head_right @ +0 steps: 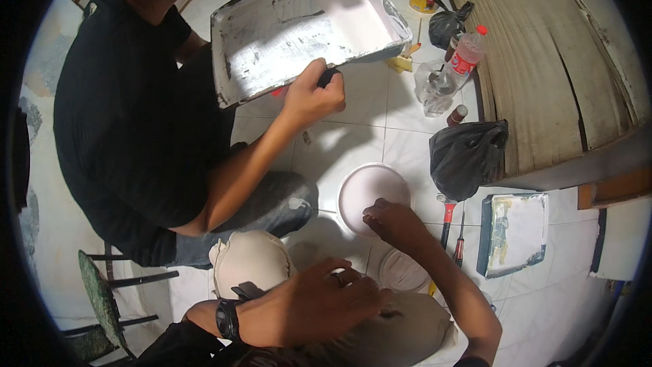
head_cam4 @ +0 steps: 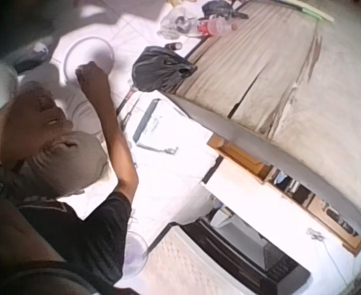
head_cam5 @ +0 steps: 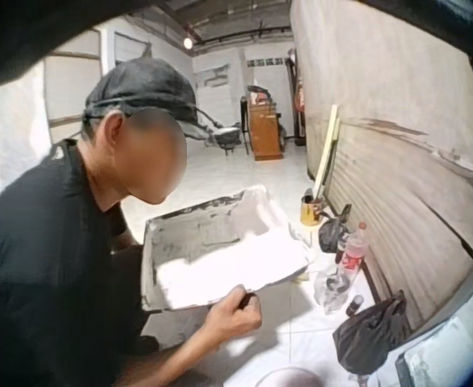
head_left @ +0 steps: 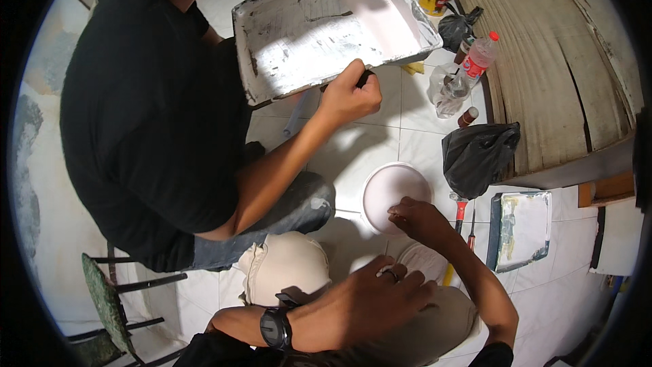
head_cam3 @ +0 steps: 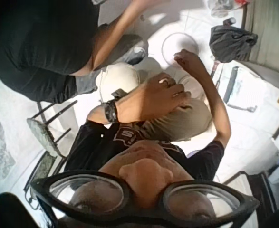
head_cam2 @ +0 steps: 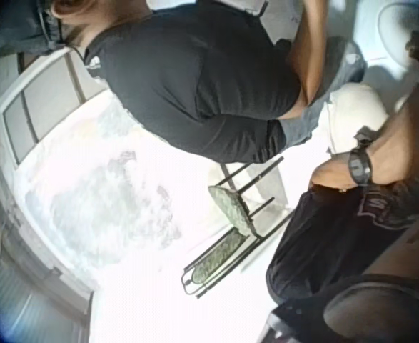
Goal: The person sits on the floor and pours water from a plastic bottle into a bucket of white paint. They then use a paintbrush to stir the mixture thoroughly. Another person is visible nearby working with a paint roller.
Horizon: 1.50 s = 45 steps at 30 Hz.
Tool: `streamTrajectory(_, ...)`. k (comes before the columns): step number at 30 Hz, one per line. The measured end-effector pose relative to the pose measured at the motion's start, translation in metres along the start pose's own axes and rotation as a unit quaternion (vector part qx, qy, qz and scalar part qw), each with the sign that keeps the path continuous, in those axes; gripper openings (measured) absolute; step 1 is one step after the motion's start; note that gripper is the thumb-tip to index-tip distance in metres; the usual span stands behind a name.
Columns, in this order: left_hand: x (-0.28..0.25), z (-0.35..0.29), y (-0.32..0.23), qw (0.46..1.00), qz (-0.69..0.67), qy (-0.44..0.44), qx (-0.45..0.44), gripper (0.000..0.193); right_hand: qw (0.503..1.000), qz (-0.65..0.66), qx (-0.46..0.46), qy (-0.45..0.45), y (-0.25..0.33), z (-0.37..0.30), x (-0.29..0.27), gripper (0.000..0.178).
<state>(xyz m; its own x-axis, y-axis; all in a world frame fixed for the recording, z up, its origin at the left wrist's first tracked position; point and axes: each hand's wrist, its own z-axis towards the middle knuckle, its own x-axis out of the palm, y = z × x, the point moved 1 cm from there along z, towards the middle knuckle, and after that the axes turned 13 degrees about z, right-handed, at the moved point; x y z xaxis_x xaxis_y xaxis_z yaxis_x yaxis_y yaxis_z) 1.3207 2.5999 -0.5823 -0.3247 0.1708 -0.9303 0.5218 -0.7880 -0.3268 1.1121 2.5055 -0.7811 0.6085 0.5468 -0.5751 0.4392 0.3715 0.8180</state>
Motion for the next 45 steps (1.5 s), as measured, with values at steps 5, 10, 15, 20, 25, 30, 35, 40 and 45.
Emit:
streamTrajectory(5, 0.016, -0.026, 0.005, 0.998, 0.013, 0.047, 0.049, 0.038, 0.994, -0.094, 0.009, 0.062, 0.018, 0.017, 0.001, 0.015)
streamTrajectory(10, -0.009, -0.054, 0.008, 0.993, 0.009, 0.102, 0.061, 0.037, 0.985, -0.136, -0.078, 0.071, 0.044, 0.041, -0.01, 0.014)
streamTrajectory(15, -0.016, -0.058, 0.005, 0.998, 0.008, 0.03, 0.051, 0.036, 0.988, -0.086, -0.068, -0.112, 0.036, 0.041, -0.028, 0.015)
streamTrajectory(20, -0.021, -0.065, 0.003, 0.999, -0.01, 0.027, 0.034, 0.034, 0.977, -0.173, 0.127, -0.011, 0.052, 0.019, -0.036, 0.018)
streamTrajectory(25, -0.024, -0.07, 0.003, 0.998, -0.037, 0.025, 0.04, 0.032, 0.912, -0.341, 0.218, 0.061, 0.085, 0.017, -0.026, 0.026)
streamTrajectory(30, -0.028, -0.081, 0.007, 0.998, -0.045, 0.032, 0.037, 0.031, 0.82, -0.518, 0.206, 0.131, 0.078, 0.026, -0.019, 0.012)
streamTrajectory(35, -0.03, -0.092, 0.008, 0.998, -0.045, 0.036, 0.026, 0.032, 0.819, -0.506, 0.204, 0.18, 0.095, 0.02, -0.012, 0.013)
streamTrajectory(40, -0.038, -0.09, 0.009, 0.999, -0.031, 0.024, 0.036, 0.033, 0.877, -0.422, 0.136, 0.186, 0.106, 0.034, 0.011, 0.014)
streamTrajectory(45, -0.031, -0.089, 0.007, 0.998, -0.025, 0.045, 0.04, 0.035, 0.877, -0.476, 0.043, 0.059, 0.069, 0.064, -0.005, 0.01)
